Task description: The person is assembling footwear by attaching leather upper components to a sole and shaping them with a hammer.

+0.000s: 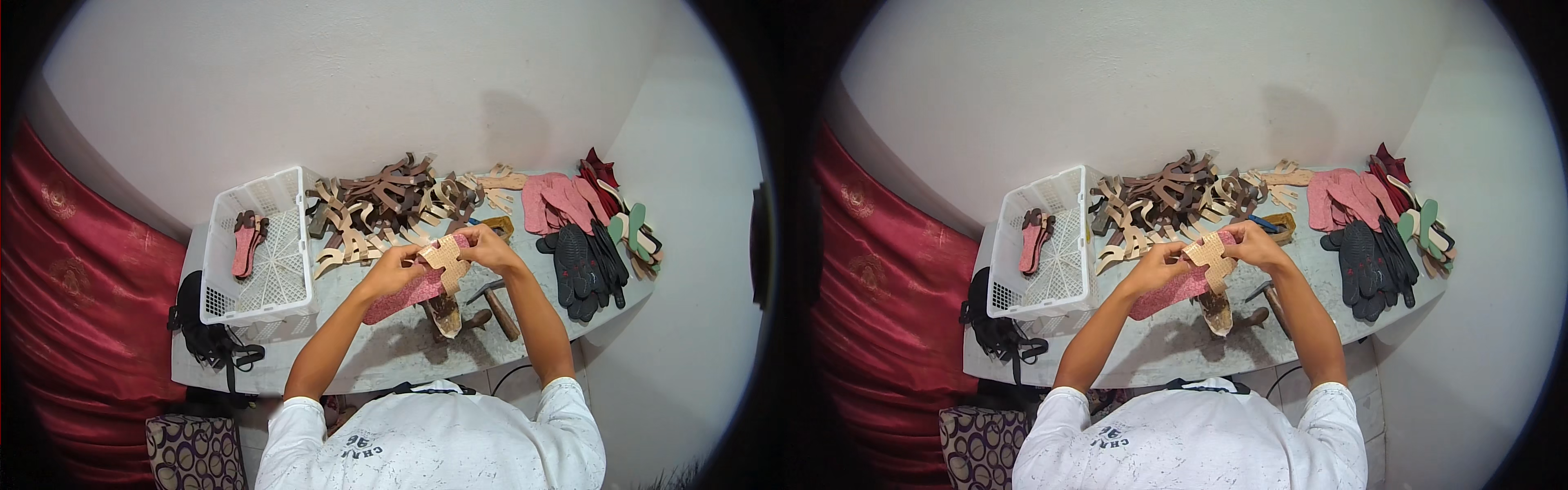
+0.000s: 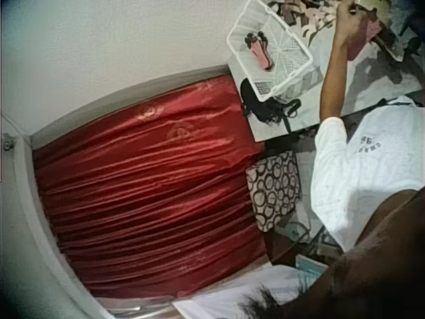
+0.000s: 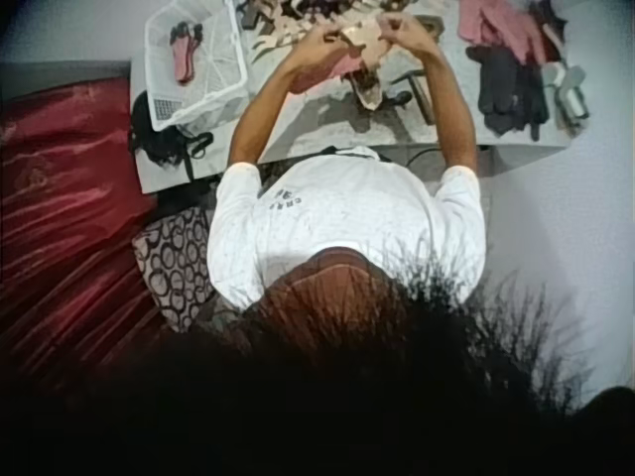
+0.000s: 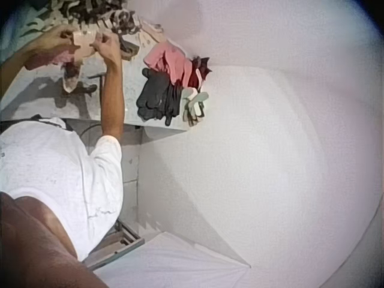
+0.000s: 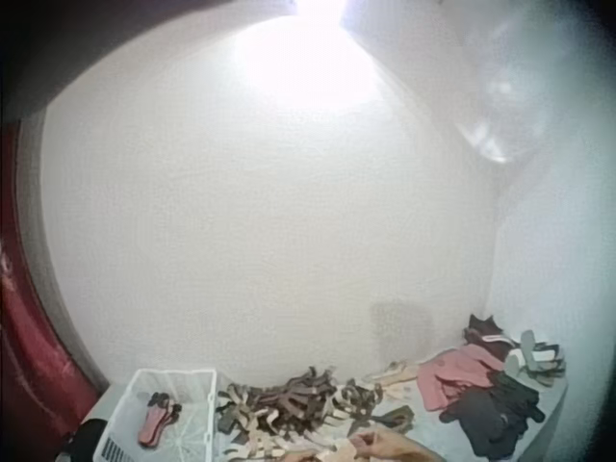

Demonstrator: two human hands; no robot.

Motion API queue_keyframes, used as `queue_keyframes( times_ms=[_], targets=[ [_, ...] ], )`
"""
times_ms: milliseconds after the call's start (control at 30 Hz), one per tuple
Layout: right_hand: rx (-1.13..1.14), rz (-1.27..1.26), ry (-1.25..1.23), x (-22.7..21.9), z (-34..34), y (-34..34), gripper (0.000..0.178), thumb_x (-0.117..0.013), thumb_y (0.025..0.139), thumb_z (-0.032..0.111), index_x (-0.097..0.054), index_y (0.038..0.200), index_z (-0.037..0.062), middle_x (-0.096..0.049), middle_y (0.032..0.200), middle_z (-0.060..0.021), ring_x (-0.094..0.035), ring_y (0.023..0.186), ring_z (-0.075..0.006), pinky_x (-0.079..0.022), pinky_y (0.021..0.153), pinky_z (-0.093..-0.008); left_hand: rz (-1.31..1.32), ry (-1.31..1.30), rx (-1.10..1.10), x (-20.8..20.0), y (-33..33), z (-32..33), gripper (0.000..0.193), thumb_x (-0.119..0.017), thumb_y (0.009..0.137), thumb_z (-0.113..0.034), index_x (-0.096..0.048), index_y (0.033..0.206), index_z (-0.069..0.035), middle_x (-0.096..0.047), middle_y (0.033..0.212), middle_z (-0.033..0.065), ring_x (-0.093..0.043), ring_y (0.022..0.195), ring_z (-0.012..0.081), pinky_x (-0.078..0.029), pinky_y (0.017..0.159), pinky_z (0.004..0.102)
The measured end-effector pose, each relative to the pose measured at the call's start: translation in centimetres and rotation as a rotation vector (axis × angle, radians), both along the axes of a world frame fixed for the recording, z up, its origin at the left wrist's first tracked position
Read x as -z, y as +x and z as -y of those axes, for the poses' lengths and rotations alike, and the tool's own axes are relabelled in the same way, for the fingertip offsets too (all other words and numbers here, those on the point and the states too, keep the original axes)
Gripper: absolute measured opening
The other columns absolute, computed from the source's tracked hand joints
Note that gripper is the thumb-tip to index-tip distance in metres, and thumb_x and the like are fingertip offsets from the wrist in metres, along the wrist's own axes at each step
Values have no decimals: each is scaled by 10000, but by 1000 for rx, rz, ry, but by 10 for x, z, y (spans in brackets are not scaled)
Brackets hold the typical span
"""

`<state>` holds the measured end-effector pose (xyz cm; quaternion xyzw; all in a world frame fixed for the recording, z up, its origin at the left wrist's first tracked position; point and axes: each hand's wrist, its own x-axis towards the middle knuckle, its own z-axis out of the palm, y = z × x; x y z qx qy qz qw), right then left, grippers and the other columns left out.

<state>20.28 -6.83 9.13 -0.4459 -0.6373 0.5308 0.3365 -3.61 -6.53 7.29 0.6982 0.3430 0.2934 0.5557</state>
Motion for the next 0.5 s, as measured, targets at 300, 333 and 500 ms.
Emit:
queue_keyframes(
  times_ms=[300, 333, 500],
  targets=[
    [-22, -46, -45, 9, -2, 3, 227, -657, 791, 36, -665, 1008, -33, -661, 825, -16, -575, 688, -73, -460, 616, -241, 33, -3, -39, 10, 6, 2, 293, -594, 761, 10, -643, 1049, 33, -663, 870, 59, -579, 800, 112, -468, 755, 277],
    [-24, -47, -46, 10, -2, 3, 227, -657, 791, 36, -665, 1008, -33, -661, 825, -16, -575, 688, -73, -460, 616, -241, 39, 16, -51, 12, 6, 1, 297, -582, 755, 23, -641, 1046, 37, -663, 865, 59, -577, 794, 112, -468, 748, 275],
    [-100, -117, -90, 13, -2, 9, 232, -674, 785, 63, -665, 1002, -20, -665, 834, -12, -574, 679, -58, -452, 582, -223, 87, -56, -4, 16, 3, 0, 296, -564, 745, 59, -645, 1029, 41, -660, 893, 51, -578, 808, 101, -463, 756, 271]
  ],
)
